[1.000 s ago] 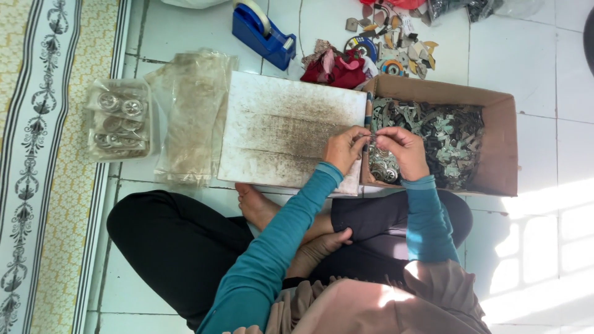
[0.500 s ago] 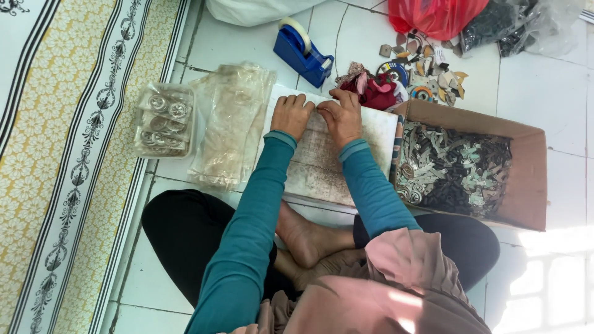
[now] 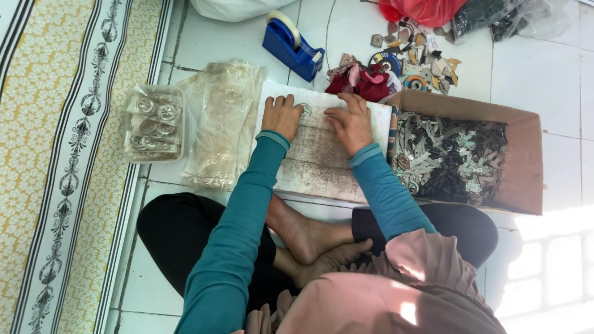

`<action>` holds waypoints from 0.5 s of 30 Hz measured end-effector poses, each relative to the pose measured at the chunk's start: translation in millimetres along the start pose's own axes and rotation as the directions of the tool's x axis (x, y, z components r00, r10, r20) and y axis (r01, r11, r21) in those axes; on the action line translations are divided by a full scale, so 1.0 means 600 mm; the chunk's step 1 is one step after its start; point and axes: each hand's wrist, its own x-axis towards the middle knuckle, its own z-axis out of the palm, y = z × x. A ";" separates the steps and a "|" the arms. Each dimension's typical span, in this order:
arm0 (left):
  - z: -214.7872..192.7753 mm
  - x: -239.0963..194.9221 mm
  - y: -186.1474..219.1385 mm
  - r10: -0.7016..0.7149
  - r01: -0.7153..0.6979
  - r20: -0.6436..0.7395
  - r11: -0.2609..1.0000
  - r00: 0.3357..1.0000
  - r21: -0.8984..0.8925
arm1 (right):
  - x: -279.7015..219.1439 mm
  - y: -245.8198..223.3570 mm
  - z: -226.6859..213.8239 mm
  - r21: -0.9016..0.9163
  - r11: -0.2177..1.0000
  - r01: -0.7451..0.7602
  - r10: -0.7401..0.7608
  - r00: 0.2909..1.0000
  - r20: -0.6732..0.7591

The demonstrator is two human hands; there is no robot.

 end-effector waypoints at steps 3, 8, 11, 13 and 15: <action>-0.024 0.007 0.037 -0.030 0.032 0.031 0.998 0.999 -0.062 | -0.035 0.092 -0.040 -0.078 0.997 -0.012 0.007 0.998 -0.059; -0.010 0.066 0.188 0.116 -0.078 0.080 0.923 0.990 -0.376 | -0.129 0.234 -0.149 -0.092 0.978 -0.187 0.182 0.981 -0.065; 0.015 0.091 0.319 0.203 -0.183 -0.016 0.846 0.979 -0.501 | -0.186 0.279 -0.194 -0.135 0.929 -0.343 0.345 0.938 -0.010; 0.030 0.093 0.394 0.212 -0.209 -0.058 0.815 0.976 -0.541 | -0.221 0.291 -0.203 -0.144 0.893 -0.427 0.435 0.900 0.022; 0.030 0.087 0.452 0.223 -0.244 -0.098 0.887 0.970 -0.392 | -0.252 0.297 -0.200 -0.161 0.813 -0.559 0.580 0.802 0.142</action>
